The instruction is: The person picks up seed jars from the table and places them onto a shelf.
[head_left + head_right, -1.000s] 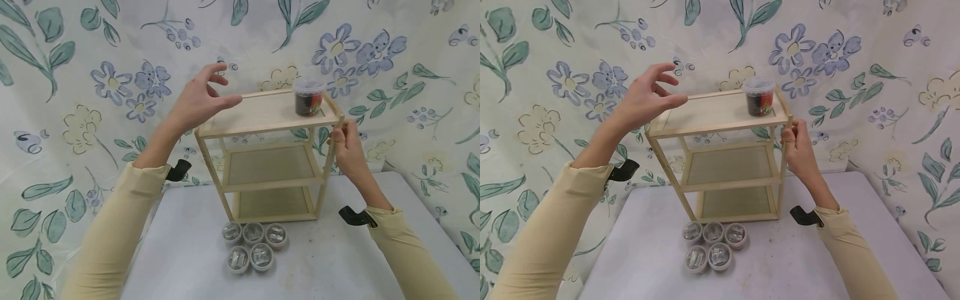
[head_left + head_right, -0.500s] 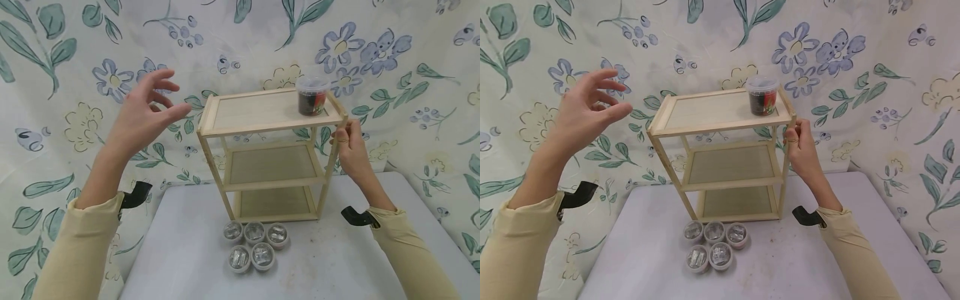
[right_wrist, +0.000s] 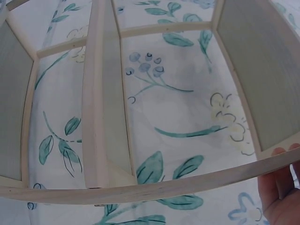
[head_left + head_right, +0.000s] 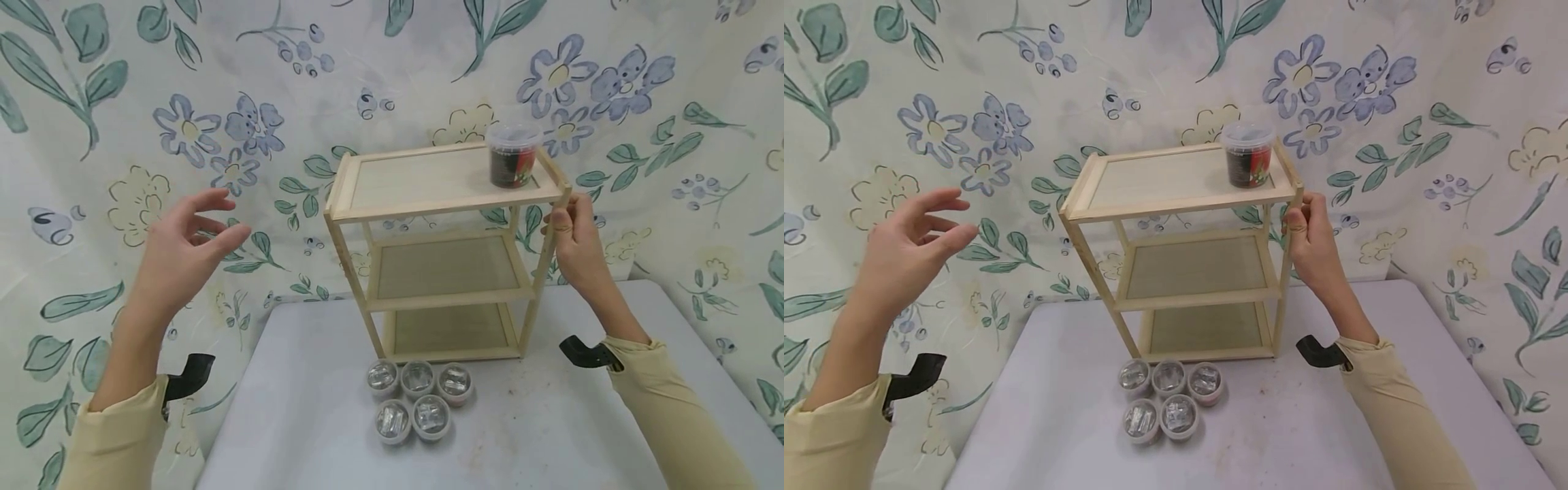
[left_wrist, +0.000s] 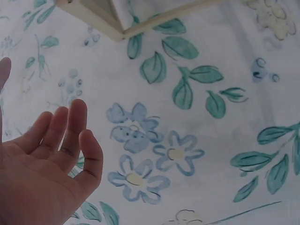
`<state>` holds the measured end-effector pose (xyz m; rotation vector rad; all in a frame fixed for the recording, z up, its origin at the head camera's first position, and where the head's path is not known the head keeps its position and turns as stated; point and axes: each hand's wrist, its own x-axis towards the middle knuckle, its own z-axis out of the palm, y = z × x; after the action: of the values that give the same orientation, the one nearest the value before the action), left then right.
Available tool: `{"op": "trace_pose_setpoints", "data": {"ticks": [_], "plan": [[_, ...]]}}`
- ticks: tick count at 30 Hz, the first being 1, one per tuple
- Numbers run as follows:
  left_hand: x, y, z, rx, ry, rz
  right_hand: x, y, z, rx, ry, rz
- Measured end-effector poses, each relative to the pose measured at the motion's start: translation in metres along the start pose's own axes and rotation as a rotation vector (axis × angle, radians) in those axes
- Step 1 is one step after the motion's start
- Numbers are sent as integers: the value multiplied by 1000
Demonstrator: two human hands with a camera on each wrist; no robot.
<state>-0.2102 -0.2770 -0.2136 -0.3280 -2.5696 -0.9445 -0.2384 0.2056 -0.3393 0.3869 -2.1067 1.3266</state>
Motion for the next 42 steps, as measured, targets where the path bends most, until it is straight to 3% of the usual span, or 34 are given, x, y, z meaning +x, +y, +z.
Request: {"op": "trace_pose_setpoints", "data": {"ticks": [12, 19, 25, 35, 42], "plan": [[-29, -64, 32, 50, -126, -128, 0, 1, 1, 1, 10, 1], [-52, -96, 69, 13, -207, -193, 1, 2, 0, 10, 13, 2], [-78, -119, 111, -30, -284, -287, 1, 2, 0, 20, 15, 13], [-135, -133, 191, -129, -377, -420, 0, 1, 1, 9, 3, 7], [-151, -131, 226, -186, -376, -445, 1, 3, 0, -14, 3, 8]]}}
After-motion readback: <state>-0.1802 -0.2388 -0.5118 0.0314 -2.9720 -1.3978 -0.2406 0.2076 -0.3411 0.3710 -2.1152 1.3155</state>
